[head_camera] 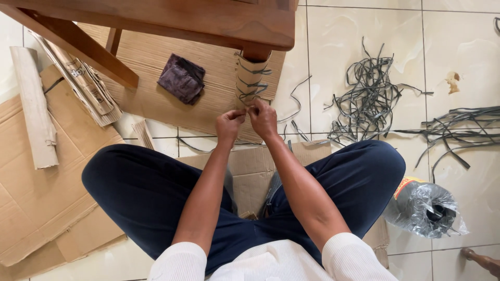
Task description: The person wraps the table legs with protective cardboard and secures them with plastic strips.
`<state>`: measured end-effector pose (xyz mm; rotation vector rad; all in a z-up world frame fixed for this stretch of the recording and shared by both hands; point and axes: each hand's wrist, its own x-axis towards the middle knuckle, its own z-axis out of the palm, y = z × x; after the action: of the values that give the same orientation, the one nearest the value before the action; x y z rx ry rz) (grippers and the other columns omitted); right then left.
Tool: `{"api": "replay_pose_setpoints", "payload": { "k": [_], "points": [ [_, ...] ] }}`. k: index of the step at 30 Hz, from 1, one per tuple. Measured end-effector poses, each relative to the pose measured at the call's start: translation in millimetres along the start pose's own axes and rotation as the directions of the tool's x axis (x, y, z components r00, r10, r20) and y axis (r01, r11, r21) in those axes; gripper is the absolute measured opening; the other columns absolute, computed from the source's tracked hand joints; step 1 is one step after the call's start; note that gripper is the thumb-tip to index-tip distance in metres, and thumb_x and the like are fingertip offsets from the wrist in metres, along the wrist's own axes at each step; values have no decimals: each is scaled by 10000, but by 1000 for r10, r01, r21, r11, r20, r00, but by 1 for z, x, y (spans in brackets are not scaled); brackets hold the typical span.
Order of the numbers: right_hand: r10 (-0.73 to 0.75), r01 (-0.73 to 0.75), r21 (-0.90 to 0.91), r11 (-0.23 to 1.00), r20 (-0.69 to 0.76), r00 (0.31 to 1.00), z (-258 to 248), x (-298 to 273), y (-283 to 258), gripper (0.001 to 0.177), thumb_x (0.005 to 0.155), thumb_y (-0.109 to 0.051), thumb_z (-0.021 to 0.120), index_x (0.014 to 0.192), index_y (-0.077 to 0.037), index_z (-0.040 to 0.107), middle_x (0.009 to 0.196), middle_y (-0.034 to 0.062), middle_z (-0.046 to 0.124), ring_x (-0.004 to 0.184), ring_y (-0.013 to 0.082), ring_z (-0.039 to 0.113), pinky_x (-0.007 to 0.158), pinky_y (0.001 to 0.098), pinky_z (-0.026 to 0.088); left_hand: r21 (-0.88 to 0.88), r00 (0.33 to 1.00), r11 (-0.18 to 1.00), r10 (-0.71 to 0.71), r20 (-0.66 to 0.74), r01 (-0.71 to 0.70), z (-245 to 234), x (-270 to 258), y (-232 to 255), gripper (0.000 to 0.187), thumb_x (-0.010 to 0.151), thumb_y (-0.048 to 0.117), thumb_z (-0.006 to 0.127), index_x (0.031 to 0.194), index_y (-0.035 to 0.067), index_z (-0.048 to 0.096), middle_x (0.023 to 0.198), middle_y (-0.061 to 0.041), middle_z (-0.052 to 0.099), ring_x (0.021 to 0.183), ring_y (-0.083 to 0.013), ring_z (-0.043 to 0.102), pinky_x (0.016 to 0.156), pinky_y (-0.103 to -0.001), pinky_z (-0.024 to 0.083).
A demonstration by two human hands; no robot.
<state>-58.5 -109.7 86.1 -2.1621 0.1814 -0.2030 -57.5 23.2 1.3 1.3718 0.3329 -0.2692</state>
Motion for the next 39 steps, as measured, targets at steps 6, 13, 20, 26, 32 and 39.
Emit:
{"api": "replay_pose_setpoints", "payload": {
  "k": [6,13,20,26,32,39],
  "points": [
    [-131,135,-114,984,40,991,-4,-1,-3,155,908,-81,703,1042,-139,754,990,115,726,896,345,697,753,436,546,376,982,923,142,-121,-87,2,-9,36,156,908,44,725,1044,9,794,880,-77,805,757,-108,727,695,-259,559],
    [-151,156,-168,973,44,988,-6,-2,-14,171,906,-96,699,1060,-162,738,1046,74,727,927,341,694,760,434,559,315,963,931,234,-137,-182,13,-14,64,160,913,66,719,1064,23,747,967,-49,807,882,-94,767,769,-239,589],
    [-131,135,-174,975,32,991,-3,0,-8,111,917,-128,713,1025,-143,730,1016,91,711,917,353,686,761,447,557,-83,984,994,60,-166,-75,10,17,11,214,1012,247,671,1083,51,723,893,-9,747,776,-86,676,655,-241,516],
    [-151,153,-147,977,27,988,2,-2,-3,99,948,-114,676,1044,-97,698,1025,133,683,921,391,664,760,477,542,-282,956,923,-287,-55,261,12,23,-3,293,1016,386,591,973,108,674,781,29,675,636,-55,589,493,-226,373],
    [-166,172,-158,972,49,985,3,-1,0,114,965,-100,651,1072,-96,690,1027,140,676,937,394,656,766,487,537,-287,962,920,-272,27,268,9,37,-23,207,964,315,729,958,118,665,755,48,631,611,-46,533,500,-227,362],
    [-34,33,-7,999,-60,998,20,0,15,120,903,-112,726,1021,-92,715,933,137,739,865,329,732,765,424,575,-362,957,888,-287,47,284,7,37,-34,178,967,290,726,1006,135,647,822,42,658,701,-56,595,543,-228,404]
  ]
}}
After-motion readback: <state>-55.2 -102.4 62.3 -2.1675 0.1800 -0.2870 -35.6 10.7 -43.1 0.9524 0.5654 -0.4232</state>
